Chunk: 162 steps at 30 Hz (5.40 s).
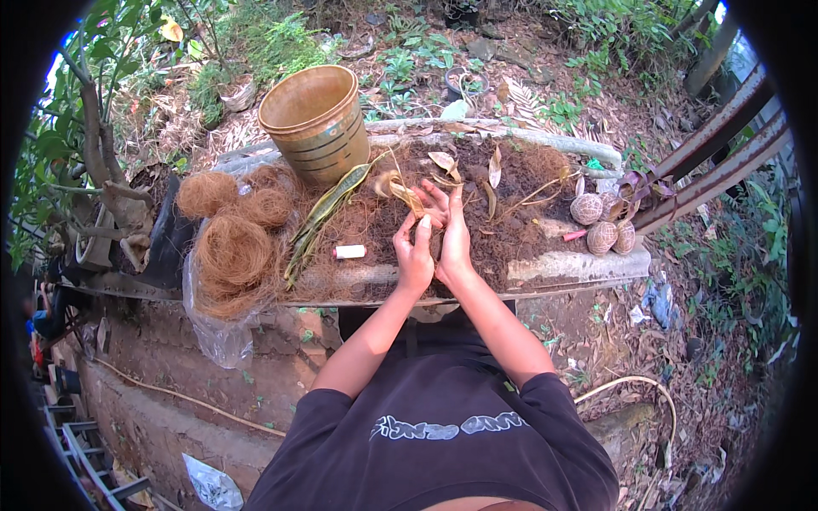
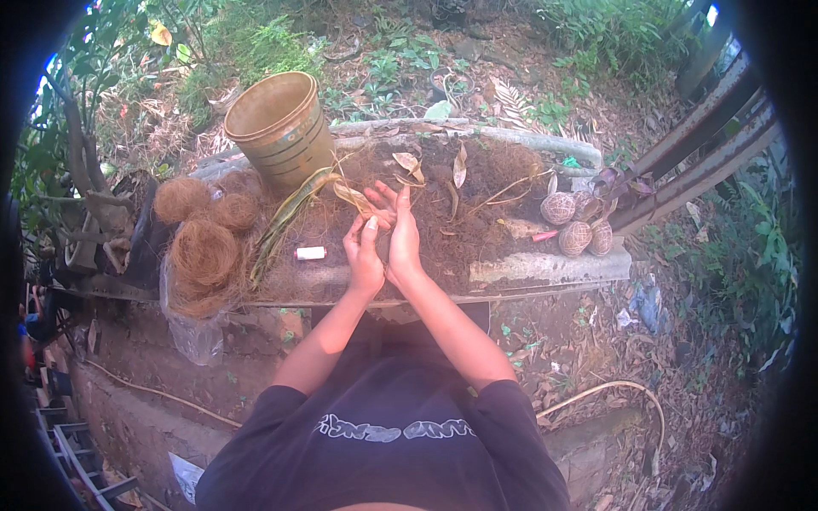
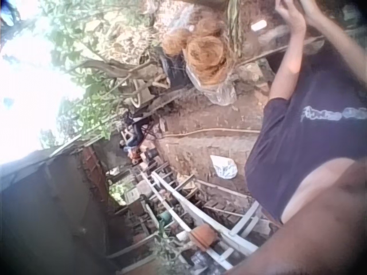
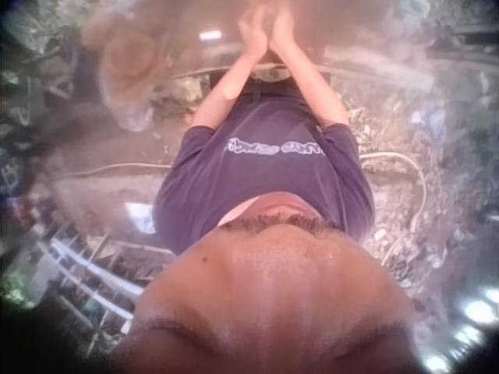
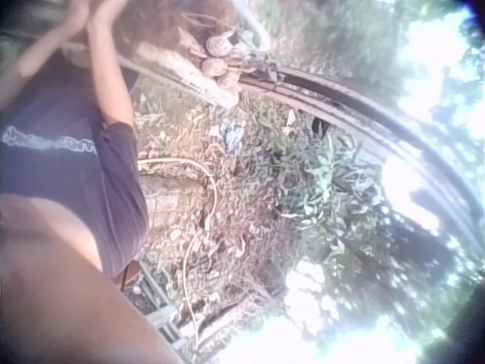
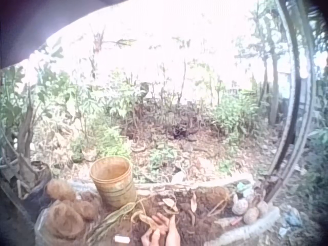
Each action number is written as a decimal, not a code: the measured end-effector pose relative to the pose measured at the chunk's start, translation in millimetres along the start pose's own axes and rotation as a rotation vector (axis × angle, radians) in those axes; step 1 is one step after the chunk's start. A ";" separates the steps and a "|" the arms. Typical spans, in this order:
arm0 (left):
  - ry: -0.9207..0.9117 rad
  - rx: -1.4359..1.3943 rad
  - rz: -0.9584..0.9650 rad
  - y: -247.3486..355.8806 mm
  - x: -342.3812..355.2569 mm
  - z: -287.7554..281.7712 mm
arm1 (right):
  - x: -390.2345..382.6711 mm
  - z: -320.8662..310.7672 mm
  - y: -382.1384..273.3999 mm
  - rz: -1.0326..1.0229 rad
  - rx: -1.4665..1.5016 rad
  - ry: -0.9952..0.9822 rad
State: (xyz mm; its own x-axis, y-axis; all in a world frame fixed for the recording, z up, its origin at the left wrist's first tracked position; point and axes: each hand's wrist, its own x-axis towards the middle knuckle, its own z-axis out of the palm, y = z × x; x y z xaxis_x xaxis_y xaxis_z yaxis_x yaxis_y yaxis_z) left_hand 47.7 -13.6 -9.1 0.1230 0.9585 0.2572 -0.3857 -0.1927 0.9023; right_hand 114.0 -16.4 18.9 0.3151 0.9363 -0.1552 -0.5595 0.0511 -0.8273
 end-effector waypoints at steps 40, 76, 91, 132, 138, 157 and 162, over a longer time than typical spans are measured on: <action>0.132 -0.213 -0.155 -13.8 19.4 -9.9 | 23.3 9.0 25.1 -0.506 -0.464 0.205; 0.084 -0.003 -0.192 -21.9 42.8 -70.1 | 3.3 -20.8 15.1 -0.833 -1.037 -0.325; -0.157 -0.302 -0.154 -24.2 42.9 -79.0 | 53.1 -61.1 -2.0 -0.337 -1.573 -0.004; -0.162 -0.124 -0.224 -25.4 45.6 -47.7 | 2.6 -46.8 14.5 -0.314 -0.310 -0.047; -0.128 -0.220 -0.306 -38.2 57.4 -36.6 | 16.1 -60.2 3.3 -0.344 -0.529 -0.042; -0.221 -0.329 -0.382 -43.2 48.5 -40.1 | 31.1 -59.6 11.8 -0.110 -0.524 -0.283; -0.196 -0.356 -0.386 -49.6 50.0 -42.5 | 25.9 -53.0 12.5 -0.118 -0.454 -0.252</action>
State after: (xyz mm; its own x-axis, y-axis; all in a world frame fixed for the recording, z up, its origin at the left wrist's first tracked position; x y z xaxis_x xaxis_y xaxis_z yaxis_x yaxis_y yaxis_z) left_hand 34.1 52.8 -55.7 0.4713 0.8817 0.0220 -0.5600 0.2799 0.7797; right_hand 155.9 -10.0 -24.0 0.1309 0.9906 0.0409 -0.1258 0.0576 -0.9904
